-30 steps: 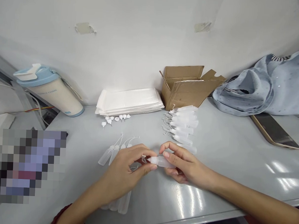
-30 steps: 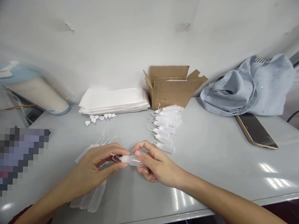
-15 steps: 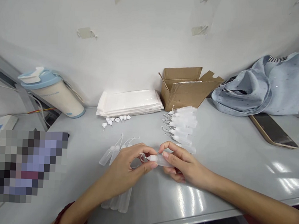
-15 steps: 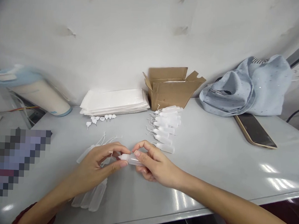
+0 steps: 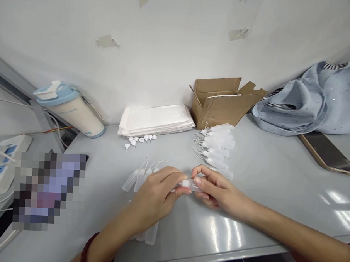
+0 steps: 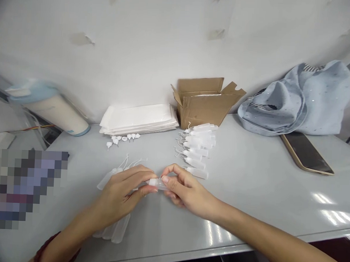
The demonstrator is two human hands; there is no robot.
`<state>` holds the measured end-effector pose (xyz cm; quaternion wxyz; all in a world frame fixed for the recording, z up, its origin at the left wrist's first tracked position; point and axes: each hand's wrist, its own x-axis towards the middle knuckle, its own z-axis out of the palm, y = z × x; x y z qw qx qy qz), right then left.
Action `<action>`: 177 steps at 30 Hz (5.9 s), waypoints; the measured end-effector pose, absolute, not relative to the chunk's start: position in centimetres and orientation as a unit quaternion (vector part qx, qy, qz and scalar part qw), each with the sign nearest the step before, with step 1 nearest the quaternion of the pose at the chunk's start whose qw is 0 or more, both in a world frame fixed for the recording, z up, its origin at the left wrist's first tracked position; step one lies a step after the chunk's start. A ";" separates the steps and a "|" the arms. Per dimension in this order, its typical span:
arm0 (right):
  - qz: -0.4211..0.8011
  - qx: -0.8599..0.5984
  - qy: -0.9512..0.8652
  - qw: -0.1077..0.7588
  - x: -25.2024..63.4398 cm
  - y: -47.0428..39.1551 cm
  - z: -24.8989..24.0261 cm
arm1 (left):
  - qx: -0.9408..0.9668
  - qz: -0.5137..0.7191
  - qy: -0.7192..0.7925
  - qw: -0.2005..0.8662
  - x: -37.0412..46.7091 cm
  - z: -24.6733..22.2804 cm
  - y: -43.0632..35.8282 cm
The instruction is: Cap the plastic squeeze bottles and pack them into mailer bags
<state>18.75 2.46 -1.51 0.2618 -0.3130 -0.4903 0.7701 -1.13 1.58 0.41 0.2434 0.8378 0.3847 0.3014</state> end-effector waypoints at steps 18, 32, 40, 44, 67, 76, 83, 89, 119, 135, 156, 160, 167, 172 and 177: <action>0.117 -0.323 -0.826 0.446 18.5 2.1 -2.8 | 0.710 0.261 0.520 0.396 -1.2 2.3 1.2; -0.095 -0.214 -0.874 0.425 19.6 1.9 -1.4 | 0.782 0.264 0.408 0.391 -1.3 2.3 0.7; 0.262 -0.295 -0.834 0.386 19.3 2.4 -1.1 | 0.879 0.319 0.337 0.109 -1.0 -0.4 0.4; 0.383 -0.332 -0.791 0.342 19.4 2.6 -0.8 | 0.875 0.321 0.343 0.115 -1.1 -0.9 0.6; 0.681 -0.363 -0.519 0.368 18.8 1.7 -1.4 | 0.913 0.274 0.302 -0.020 -1.0 -1.9 0.7; 0.556 -0.339 -0.653 0.385 19.2 1.3 -0.8 | 0.838 0.303 0.355 0.282 -1.0 0.4 0.8; 0.633 -0.353 -0.592 0.352 19.0 1.8 -1.5 | 0.835 0.265 0.380 0.296 -0.6 0.0 0.8; 0.689 -0.378 -0.528 0.322 18.7 2.4 -1.0 | 0.869 0.294 0.359 0.172 -0.3 -1.6 0.7; -0.030 -0.521 -0.745 0.416 24.3 9.0 -1.6 | 0.712 0.142 0.686 -0.040 -12.8 -0.8 8.4; 0.157 -0.345 -0.833 0.403 19.6 3.7 -1.7 | 0.689 0.072 0.721 0.017 -11.1 -1.7 8.3; 0.256 -0.404 -0.877 -0.039 10.1 -0.1 1.3 | 0.649 0.205 0.733 0.013 -9.6 -0.6 7.6; 0.245 -0.406 -0.878 -0.071 10.3 -0.1 1.5 | 0.652 0.257 0.713 0.003 -9.1 -0.4 7.1; 0.210 -0.417 -0.881 -0.081 13.8 -0.1 0.8 | 0.693 0.325 0.643 0.018 -7.0 0.1 5.8; 0.202 -0.454 -0.868 0.021 17.2 2.4 -0.1 | 0.706 0.345 0.611 0.101 -4.6 0.6 4.0; 0.253 -0.430 -0.838 0.219 19.2 4.2 -1.2 | 0.690 0.302 0.553 0.355 -2.7 1.2 2.2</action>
